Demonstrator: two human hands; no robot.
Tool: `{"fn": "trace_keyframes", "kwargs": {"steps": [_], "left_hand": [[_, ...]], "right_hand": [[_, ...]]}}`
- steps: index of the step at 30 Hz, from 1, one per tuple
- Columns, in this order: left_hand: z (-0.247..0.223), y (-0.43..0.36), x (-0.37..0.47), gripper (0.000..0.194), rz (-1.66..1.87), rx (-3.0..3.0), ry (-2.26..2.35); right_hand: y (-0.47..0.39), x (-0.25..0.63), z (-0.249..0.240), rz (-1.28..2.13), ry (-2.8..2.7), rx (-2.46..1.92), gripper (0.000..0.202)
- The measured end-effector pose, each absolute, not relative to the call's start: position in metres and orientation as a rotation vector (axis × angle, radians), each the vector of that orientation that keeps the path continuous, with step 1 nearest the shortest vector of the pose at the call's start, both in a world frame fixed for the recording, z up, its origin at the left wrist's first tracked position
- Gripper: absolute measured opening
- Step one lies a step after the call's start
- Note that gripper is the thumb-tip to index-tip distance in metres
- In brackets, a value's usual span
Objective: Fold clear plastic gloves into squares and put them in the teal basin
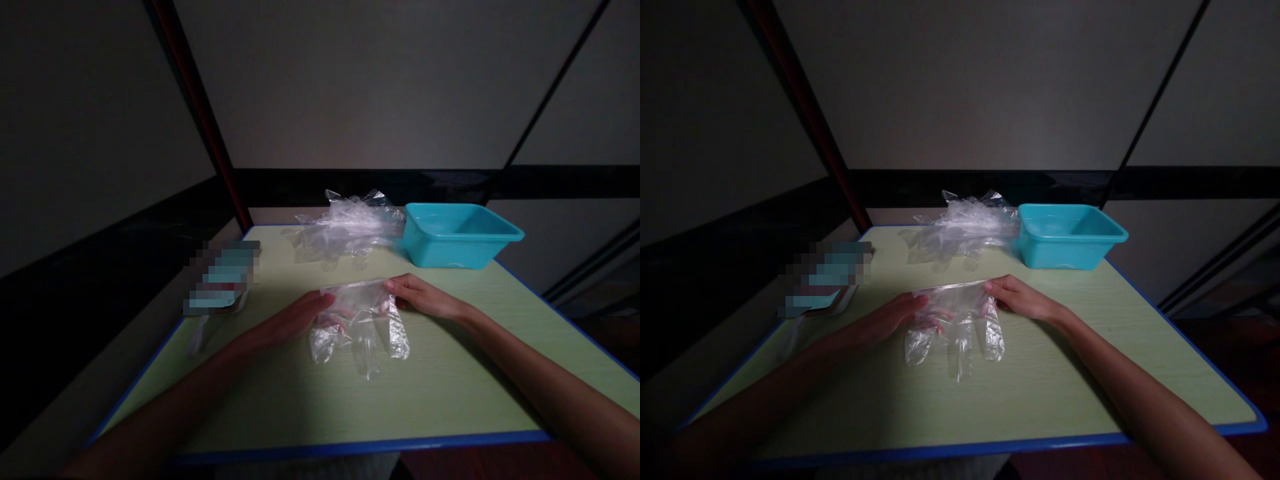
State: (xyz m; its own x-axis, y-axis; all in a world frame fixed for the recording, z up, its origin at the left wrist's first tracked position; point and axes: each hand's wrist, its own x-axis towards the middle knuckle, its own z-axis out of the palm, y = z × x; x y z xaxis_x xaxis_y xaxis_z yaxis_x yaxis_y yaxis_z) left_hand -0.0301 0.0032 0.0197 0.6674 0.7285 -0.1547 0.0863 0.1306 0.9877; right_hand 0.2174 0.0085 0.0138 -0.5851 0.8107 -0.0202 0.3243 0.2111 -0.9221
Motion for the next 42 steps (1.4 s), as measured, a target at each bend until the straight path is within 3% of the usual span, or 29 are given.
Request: {"fn": "trace_keyframes", "kwargs": {"steps": [11, 26, 42], "left_hand": [[0.026, -0.01, -0.022, 0.039, 0.589, 1.107, 0.942], [0.022, 0.007, -0.031, 0.033, 0.701, 1.824, 1.148], [0.014, 0.025, -0.036, 0.021, 0.914, 1.81, 1.236]], "right_hand": [[0.004, 0.211, 0.02, 1.353, -2.06, -1.091, 0.056], [0.004, 0.212, 0.018, 1.356, -2.041, -1.141, 0.051], [0.014, 0.225, 0.018, 1.262, -1.981, -1.181, 0.035]]}}
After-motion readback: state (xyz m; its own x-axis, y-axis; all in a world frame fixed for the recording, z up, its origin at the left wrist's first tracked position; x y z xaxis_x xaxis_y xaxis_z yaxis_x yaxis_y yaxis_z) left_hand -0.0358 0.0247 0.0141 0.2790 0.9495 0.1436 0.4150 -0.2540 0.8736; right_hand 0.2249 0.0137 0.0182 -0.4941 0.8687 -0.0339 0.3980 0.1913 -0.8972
